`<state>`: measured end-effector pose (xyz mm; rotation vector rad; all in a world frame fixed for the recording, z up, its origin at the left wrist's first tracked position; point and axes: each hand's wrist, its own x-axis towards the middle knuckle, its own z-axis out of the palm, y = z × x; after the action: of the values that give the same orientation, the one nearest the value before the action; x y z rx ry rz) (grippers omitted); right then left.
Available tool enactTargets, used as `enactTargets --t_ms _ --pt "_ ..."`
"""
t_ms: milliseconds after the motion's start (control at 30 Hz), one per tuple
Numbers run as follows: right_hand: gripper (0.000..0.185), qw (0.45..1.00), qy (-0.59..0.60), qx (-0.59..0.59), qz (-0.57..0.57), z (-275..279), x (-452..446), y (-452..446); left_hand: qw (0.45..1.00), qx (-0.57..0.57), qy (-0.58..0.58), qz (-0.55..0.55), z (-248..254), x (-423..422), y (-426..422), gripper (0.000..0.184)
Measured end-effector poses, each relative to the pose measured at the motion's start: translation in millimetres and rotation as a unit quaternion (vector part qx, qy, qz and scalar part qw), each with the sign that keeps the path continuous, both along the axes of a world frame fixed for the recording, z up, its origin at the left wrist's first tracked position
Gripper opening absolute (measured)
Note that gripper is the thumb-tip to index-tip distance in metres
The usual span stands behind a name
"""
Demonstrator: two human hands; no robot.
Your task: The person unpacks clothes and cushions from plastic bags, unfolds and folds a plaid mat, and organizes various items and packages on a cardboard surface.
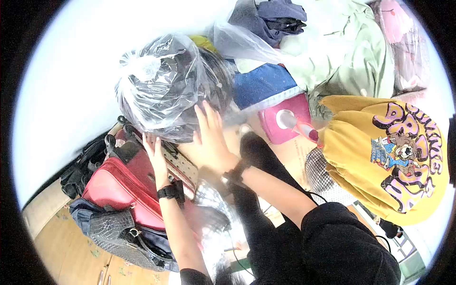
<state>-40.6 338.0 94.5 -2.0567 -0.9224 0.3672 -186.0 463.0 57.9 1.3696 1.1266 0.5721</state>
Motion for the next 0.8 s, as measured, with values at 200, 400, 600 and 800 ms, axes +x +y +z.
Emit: enactTargets --t_ms 200,400,600,800 --pt "0.061 0.997 0.045 -0.022 -0.066 -15.0 -7.5 -54.0 0.975 -0.034 0.061 -0.209 -1.7 -3.2 -51.0 0.054" --pt "0.044 0.992 0.054 -0.035 -0.111 -4.2 -20.8 -158.1 0.953 -0.042 0.056 -0.293 14.2 -22.2 -139.6 0.033" --pt "0.027 0.979 0.133 -0.088 -0.126 -22.4 -43.5 -339.9 0.857 -0.045 0.136 -0.495 17.7 -56.4 -252.9 0.031" --pt "0.029 0.865 0.251 -0.168 -0.4 -84.7 -67.5 -539.7 0.751 -0.025 0.177 -0.636 -11.7 -67.7 -330.5 0.031"
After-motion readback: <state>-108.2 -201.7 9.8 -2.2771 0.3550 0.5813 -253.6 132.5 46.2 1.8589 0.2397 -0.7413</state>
